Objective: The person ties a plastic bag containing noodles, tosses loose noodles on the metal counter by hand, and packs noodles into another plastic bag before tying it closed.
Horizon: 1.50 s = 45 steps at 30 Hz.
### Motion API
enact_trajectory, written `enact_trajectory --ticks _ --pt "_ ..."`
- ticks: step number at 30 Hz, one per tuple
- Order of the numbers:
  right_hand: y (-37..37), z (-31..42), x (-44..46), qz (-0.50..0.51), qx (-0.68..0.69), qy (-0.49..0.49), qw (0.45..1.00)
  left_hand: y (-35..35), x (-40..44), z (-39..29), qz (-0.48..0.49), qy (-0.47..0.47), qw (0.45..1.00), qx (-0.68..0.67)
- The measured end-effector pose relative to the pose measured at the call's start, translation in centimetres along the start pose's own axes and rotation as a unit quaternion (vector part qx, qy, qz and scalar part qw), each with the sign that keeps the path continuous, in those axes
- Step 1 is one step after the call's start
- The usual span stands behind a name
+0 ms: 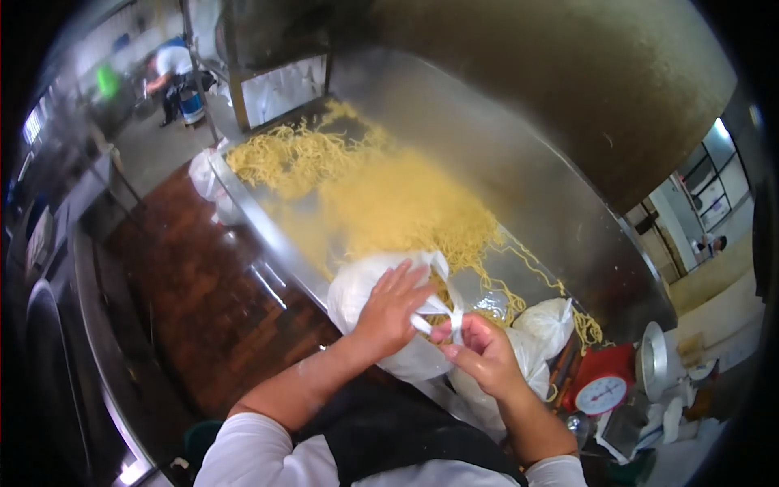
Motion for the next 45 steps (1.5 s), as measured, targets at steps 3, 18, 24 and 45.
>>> enact_trajectory --ticks 3,18,24,45 --pt "0.2 4.8 -1.7 -0.099 -0.568 -0.263 0.774 1.9 0.2 2.6 -0.037 -0.091 0.978 -0.183" --pt "-4.9 -3.0 8.5 -0.115 -0.328 -0.09 0.933 0.7 0.0 0.6 0.006 -0.032 0.999 0.011" --pt "-6.3 -5.7 8.3 -0.019 -0.253 0.141 0.957 1.5 -0.2 0.1 -0.002 0.041 0.999 0.031" --pt "-10.7 -7.8 13.9 -0.233 -0.433 0.015 0.871 -2.7 -8.7 1.7 0.054 -0.159 0.936 -0.31"
Point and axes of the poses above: each hand's wrist, its own x-axis towards the middle knuckle, its own y-axis out of the palm, z = x × y, the point moved 7 cm from there along x, towards the middle knuckle, and after that the axes turned 4 degrees about y, right-handed, at the moved point
